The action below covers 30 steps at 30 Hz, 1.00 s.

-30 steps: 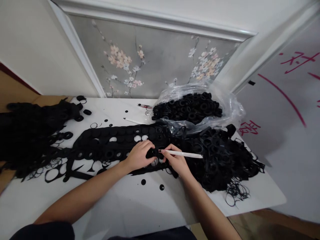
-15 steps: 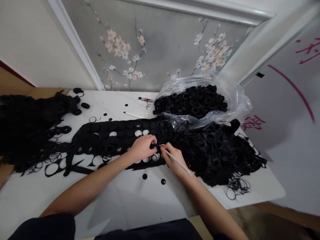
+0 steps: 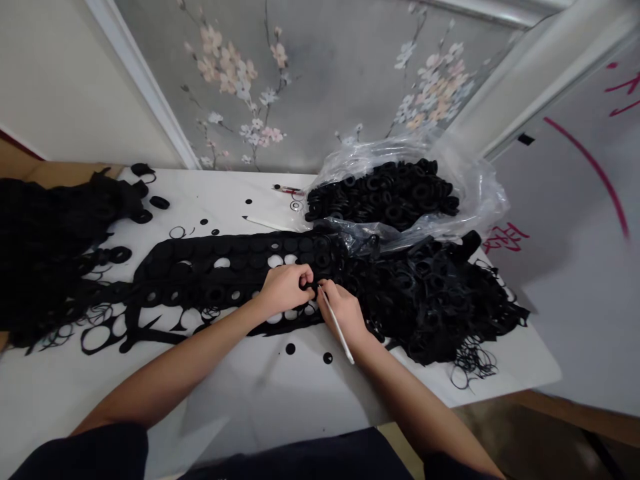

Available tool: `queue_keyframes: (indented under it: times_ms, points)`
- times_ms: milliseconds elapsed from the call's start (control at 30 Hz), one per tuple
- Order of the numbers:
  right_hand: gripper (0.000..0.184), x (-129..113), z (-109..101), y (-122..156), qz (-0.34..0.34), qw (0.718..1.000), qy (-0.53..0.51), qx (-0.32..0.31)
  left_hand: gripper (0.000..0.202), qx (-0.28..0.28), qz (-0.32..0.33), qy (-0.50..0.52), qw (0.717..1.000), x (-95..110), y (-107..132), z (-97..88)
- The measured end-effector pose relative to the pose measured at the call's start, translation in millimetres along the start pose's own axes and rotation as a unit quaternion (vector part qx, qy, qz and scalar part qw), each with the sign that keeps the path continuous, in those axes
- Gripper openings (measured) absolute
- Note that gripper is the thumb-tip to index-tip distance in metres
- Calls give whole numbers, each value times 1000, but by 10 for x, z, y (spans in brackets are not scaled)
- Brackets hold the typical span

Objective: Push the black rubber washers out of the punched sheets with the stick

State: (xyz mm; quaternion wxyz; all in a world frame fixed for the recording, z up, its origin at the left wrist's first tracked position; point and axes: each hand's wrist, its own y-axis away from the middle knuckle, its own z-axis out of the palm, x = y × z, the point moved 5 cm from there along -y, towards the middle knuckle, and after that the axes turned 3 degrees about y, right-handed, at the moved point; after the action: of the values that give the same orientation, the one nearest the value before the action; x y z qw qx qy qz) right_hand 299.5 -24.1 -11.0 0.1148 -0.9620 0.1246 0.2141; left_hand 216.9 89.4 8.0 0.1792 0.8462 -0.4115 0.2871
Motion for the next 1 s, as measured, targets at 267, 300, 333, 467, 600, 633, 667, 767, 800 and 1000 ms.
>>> queue_keyframes:
  times_ms: [267,300,333,467,600,633,667,767,800,1000]
  points:
    - [20,8,-43,-17,39,999,-18,10,8,51,66,29,996,30,66,-25]
    - [19,10,-54,-22,45,999,-18,12,8,61,76,34,995,40,80,-34]
    - [19,15,-63,-28,51,998,-18,14,8,72,86,39,993,48,95,-44]
    - [19,82,-89,-51,98,995,-17,27,5,120,126,64,983,56,166,-93]
    - [17,149,-98,-63,131,989,-55,38,7,194,189,84,959,72,256,-198]
    - [16,158,-98,-65,135,988,-66,40,9,225,227,88,944,111,301,-251]
    - [15,165,-99,-66,140,986,-76,42,12,259,272,95,922,165,364,-317]
    - [13,197,-109,-66,160,981,-98,56,19,333,400,126,845,367,633,-537]
    - [13,209,-115,-67,162,979,-111,61,20,329,407,130,842,425,706,-593]
    - [16,290,-260,-18,155,937,-287,124,9,-218,65,49,972,288,837,-232]
